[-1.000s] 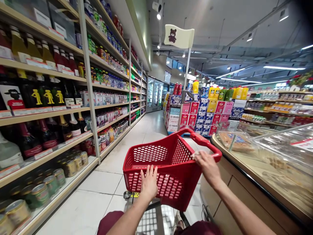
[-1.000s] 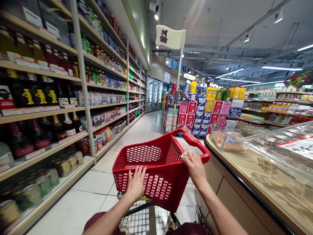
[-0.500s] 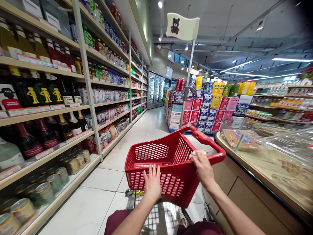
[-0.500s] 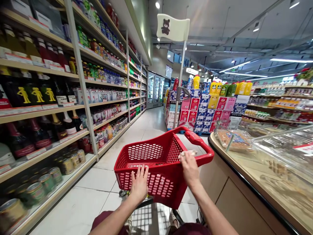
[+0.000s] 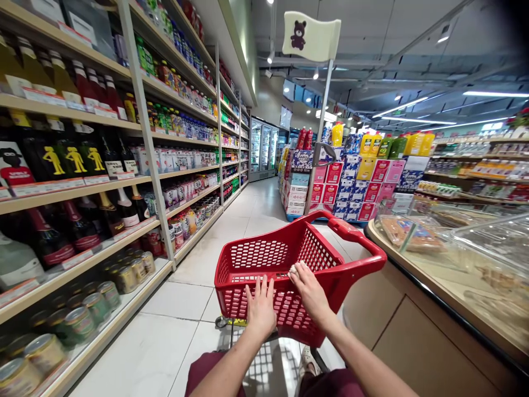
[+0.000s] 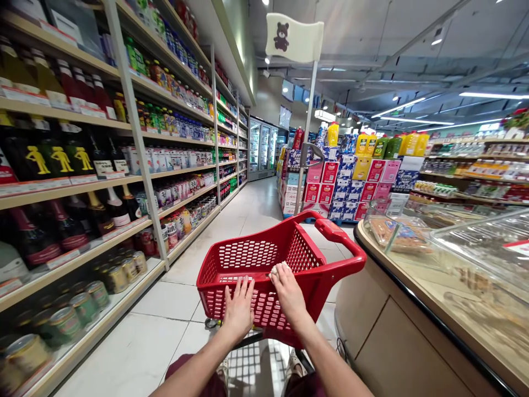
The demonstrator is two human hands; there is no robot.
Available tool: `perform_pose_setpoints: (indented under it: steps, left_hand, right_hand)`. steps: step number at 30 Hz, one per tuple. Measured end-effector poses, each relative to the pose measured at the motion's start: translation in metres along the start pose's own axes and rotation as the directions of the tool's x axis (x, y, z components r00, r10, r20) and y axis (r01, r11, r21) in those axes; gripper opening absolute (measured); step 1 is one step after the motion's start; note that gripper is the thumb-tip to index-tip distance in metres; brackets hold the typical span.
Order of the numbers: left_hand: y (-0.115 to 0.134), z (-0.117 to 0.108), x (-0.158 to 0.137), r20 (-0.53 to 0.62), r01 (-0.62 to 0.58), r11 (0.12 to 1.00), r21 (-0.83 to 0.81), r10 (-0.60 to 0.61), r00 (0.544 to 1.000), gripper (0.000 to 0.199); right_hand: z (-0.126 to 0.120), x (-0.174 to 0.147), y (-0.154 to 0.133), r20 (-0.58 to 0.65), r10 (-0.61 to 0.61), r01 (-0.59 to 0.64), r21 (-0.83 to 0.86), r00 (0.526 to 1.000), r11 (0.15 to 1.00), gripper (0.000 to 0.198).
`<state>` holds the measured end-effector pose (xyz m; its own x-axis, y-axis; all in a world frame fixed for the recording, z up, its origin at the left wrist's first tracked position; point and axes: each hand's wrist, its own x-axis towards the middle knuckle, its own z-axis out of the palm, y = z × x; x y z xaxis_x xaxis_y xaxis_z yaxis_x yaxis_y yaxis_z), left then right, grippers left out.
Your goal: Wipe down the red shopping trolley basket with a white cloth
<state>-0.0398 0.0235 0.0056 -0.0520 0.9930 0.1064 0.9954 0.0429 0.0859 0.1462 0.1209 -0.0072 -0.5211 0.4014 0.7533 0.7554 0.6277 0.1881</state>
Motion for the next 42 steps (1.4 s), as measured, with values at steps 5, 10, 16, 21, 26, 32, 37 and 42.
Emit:
perform_pose_setpoints:
  steps: [5, 10, 16, 21, 26, 32, 37, 42]
  left_hand:
    - [-0.015, 0.004, 0.000, -0.030, 0.051, 0.999, -0.008, -0.051, 0.998, 0.071]
    - [-0.022, 0.007, 0.000, -0.034, 0.022, 0.999, -0.024, -0.023, 0.999, 0.071]
    - [-0.048, 0.010, -0.006, -0.082, 0.127, 0.990, 0.054, -0.122, 0.989, 0.071]
    - [-0.058, 0.012, -0.011, -0.072, 0.081, 0.995, 0.060, -0.077, 0.994, 0.069]
    - [-0.089, 0.007, -0.011, -0.071, 0.205, 0.977, 0.058, -0.200, 0.977, 0.069]
    - [-0.116, 0.008, -0.010, -0.045, 0.257, 0.965, 0.047, -0.255, 0.966, 0.070]
    - [-0.115, 0.007, -0.010, -0.074, 0.206, 0.975, 0.080, -0.201, 0.977, 0.069]
    - [-0.109, 0.011, -0.004, -0.137, 0.202, 0.979, 0.025, -0.197, 0.971, 0.067]
  right_hand:
    - [-0.004, -0.004, 0.022, -0.019, 0.111, -0.112, -0.051, 0.994, 0.992, 0.034]
    - [0.014, 0.003, -0.024, -0.024, 0.037, -0.036, 0.041, 0.999, 0.999, 0.040]
    - [0.019, -0.001, -0.018, -0.015, 0.077, -0.076, 0.053, 0.997, 0.996, 0.039]
    - [0.047, 0.011, -0.077, -0.036, 0.095, -0.089, 0.143, 0.995, 0.986, 0.037]
    - [0.057, 0.023, -0.099, 0.045, -0.008, -0.003, 0.227, 0.999, 0.974, 0.037]
    - [0.065, 0.032, -0.112, 0.053, 0.130, -0.139, 0.283, 0.990, 0.949, 0.035]
    - [0.068, 0.070, -0.164, 0.096, -0.055, 0.019, 0.344, 0.994, 0.939, 0.029]
    - [0.047, 0.051, -0.088, 0.187, 0.018, -0.076, 0.311, 0.982, 0.947, 0.031]
